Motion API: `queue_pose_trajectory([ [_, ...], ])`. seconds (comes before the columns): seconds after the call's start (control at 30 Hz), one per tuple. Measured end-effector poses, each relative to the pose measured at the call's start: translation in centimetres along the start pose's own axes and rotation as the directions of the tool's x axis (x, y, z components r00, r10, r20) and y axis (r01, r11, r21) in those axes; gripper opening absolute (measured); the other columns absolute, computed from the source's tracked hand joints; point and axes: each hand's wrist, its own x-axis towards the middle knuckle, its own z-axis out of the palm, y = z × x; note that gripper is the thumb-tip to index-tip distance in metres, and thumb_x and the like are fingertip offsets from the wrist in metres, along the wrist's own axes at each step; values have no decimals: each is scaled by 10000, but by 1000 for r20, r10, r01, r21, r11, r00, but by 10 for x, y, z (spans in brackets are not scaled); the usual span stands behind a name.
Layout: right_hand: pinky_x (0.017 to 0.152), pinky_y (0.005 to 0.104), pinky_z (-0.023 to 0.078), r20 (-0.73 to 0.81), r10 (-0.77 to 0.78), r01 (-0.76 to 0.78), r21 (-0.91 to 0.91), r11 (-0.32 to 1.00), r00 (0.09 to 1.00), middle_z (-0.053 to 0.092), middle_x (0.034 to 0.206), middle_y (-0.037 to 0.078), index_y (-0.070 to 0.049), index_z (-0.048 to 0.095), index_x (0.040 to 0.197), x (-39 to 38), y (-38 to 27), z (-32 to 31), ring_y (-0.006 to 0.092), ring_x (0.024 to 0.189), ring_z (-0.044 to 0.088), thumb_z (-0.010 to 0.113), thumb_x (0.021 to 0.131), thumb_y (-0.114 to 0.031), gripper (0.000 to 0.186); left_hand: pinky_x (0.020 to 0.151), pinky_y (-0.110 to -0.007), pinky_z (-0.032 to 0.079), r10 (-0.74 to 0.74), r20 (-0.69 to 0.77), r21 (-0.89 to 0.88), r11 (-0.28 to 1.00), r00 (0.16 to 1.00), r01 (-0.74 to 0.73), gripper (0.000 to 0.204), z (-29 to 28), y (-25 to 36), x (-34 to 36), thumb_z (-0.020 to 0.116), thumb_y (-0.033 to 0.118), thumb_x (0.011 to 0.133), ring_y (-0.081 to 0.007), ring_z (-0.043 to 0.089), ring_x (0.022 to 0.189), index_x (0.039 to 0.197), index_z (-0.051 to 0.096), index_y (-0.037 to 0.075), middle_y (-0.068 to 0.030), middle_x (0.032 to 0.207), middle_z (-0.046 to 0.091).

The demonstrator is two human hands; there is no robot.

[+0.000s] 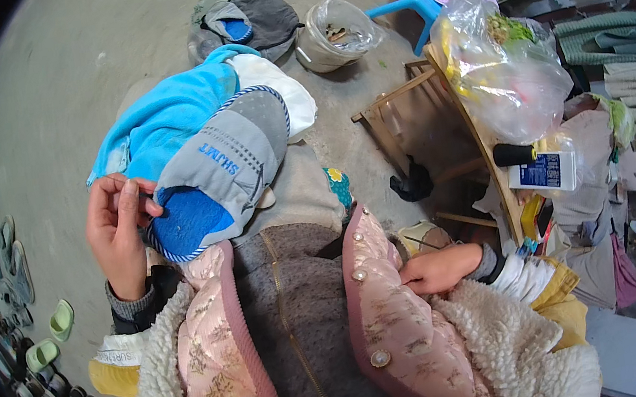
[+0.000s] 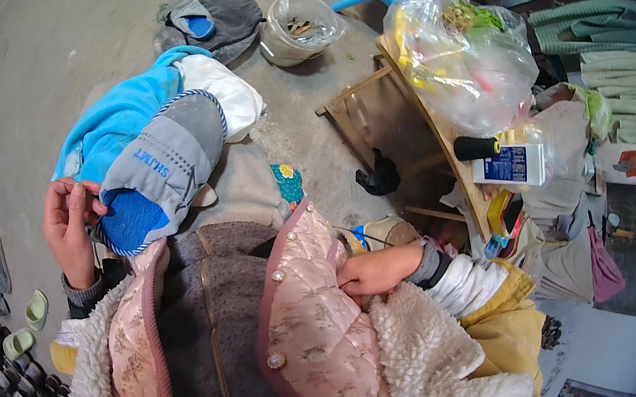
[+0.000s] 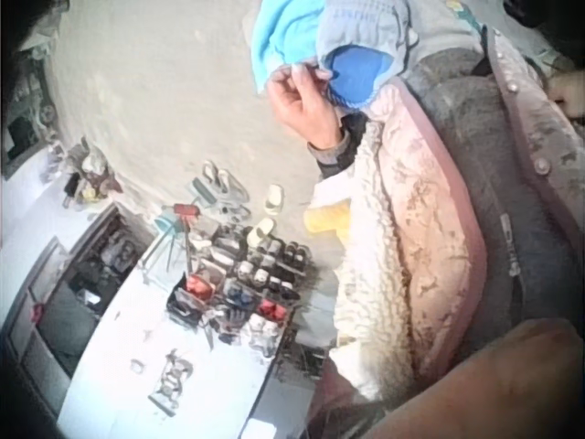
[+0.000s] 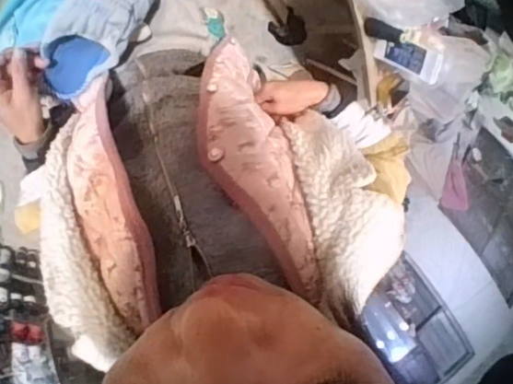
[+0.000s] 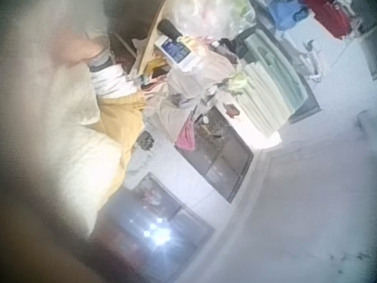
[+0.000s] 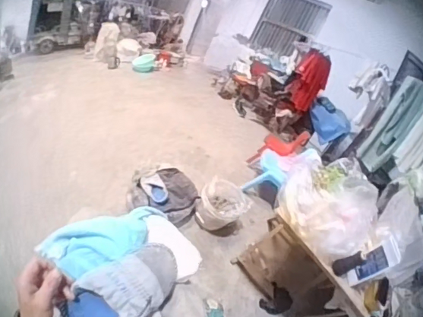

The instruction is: The person sews a blue and white slipper using a needle and thread, repeatedly inserting the needle and pulling the thread through the fabric. They adjust the slipper's position and inspect the stitching while seated on the floor.

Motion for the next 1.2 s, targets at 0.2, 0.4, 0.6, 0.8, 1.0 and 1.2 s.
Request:
queue_pose_trajectory([
  [0.2,706,518,542,-501,119,-366,-430,825,857,714,897,195,-81,715,978,6,15,23,398,838,695,617,861,-274,246,588,-184,410,11,20,-30,999,1000,-11,116,-2,1,0,542,131,1046,-59,606,695,986,551,33,-70,956,703],
  [0.4,738,439,561,-602,327,-589,-305,749,728,726,949,189,-77,717,1054,19,23,23,364,880,711,650,881,-229,240,627,-199,456,-7,14,-106,994,1000,9,91,-2,1,-2,557,94,1031,-77,617,700,986,548,16,-94,958,703],
  [0.6,753,420,559,-653,173,-479,-325,816,737,727,961,189,-69,714,1070,69,39,18,344,887,715,657,885,-200,233,651,-218,497,-12,34,-154,988,999,17,90,-5,2,-2,560,87,1031,-91,621,703,1001,538,5,-112,965,698],
  [0.8,768,400,557,-690,40,-371,-339,864,722,727,973,189,-61,711,1085,109,60,17,324,895,718,665,889,-172,230,623,-198,473,-27,37,-133,991,999,31,93,-4,2,-2,560,103,1031,-81,623,703,1001,543,17,-98,956,703],
  [1.0,782,380,555,-682,-64,-252,-353,901,728,727,985,188,-54,708,1100,124,75,18,304,902,721,672,894,-144,229,613,-193,452,-29,17,-151,988,999,31,71,-4,1,-2,555,90,1025,-79,634,704,995,552,26,-93,957,712],
  [1.2,797,361,553,-463,-237,115,-276,954,854,727,997,188,-46,705,1116,28,28,8,284,910,724,680,898,-116,231,611,-208,455,5,-12,-140,990,1000,-6,106,-6,2,-3,548,113,1036,-84,649,708,982,538,22,-98,951,715],
])
